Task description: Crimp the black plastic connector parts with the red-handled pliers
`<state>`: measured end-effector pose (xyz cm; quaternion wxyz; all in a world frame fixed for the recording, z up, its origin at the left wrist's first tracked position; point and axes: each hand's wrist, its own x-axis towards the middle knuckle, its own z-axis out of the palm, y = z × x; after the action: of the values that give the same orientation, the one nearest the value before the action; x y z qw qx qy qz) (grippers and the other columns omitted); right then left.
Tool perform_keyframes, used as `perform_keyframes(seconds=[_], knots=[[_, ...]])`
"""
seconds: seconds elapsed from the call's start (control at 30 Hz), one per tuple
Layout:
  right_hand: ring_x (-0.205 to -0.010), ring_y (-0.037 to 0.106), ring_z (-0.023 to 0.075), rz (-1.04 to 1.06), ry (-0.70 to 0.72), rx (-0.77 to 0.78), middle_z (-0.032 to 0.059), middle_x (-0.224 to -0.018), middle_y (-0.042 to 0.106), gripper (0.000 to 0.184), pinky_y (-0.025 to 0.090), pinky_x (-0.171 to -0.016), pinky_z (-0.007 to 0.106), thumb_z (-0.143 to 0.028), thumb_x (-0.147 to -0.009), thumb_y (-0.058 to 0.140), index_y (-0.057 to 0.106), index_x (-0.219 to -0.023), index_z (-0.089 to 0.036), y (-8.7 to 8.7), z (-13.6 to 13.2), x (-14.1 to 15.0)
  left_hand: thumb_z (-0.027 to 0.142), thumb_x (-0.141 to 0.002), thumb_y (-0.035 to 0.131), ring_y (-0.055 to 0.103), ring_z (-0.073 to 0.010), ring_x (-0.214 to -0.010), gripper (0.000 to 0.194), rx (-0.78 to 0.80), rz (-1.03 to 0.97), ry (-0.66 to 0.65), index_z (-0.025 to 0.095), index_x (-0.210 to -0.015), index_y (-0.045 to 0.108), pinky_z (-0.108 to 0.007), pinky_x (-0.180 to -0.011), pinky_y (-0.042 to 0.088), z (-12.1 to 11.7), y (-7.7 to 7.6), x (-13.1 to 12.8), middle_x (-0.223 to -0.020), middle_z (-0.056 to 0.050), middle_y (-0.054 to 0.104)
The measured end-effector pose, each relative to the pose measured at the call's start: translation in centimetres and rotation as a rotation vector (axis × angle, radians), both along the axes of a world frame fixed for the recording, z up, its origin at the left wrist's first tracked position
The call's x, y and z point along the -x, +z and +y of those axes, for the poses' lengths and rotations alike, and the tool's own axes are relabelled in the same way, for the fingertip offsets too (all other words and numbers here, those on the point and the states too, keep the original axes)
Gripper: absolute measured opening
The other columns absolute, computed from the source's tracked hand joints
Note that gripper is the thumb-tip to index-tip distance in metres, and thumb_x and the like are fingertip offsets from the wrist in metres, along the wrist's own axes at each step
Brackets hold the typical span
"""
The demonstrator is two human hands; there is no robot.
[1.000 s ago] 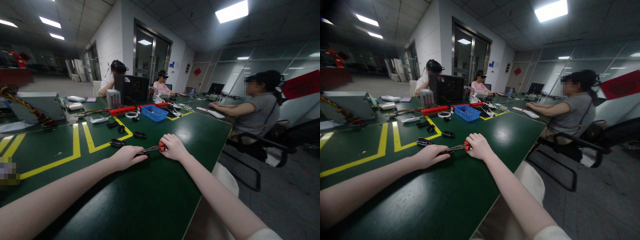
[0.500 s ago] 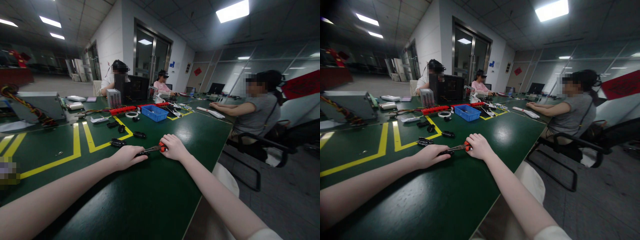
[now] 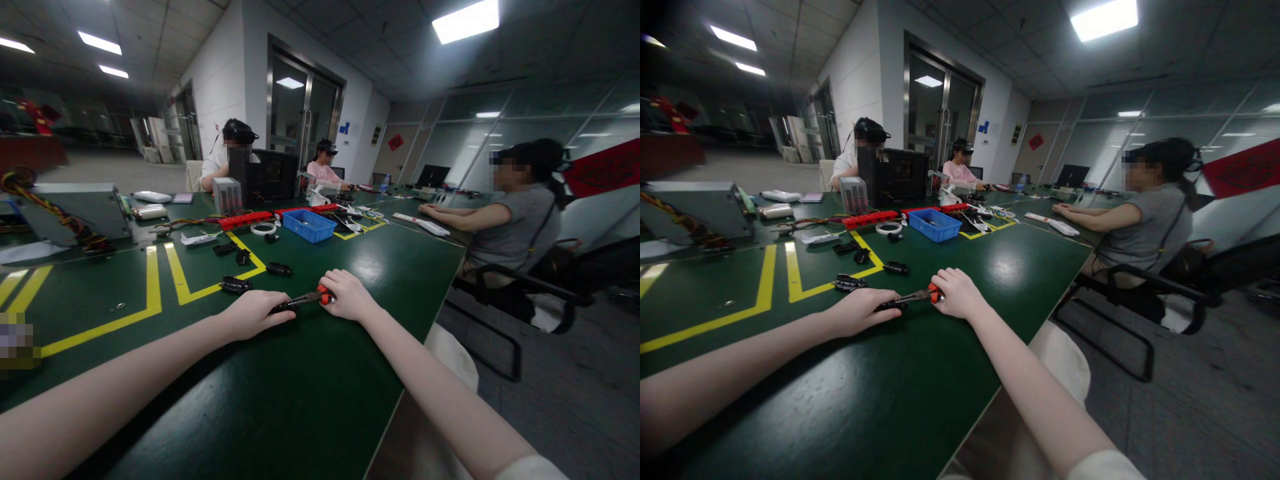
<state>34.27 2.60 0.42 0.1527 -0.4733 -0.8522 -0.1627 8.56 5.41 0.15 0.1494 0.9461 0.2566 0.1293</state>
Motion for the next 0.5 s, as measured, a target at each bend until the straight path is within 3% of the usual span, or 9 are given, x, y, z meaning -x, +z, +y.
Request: perform_keyframes(seconds=[0.5], knots=[[-0.077,0.048,0.0178,0.010,-0.013,0.015,0.0045,-0.083,0.058,0.014,0.032,-0.070,0.030,-0.028,-0.072,0.060,0.055,-0.080,-0.019,0.24,-0.01,0.18,0.047,-0.097,0.038,0.063,-0.0201,-0.080,0.036,0.010,-0.013,-0.022,0.019,-0.096,0.060,-0.027,-0.067,0.042,0.31,-0.03,0.06,-0.089,-0.005,0.067]])
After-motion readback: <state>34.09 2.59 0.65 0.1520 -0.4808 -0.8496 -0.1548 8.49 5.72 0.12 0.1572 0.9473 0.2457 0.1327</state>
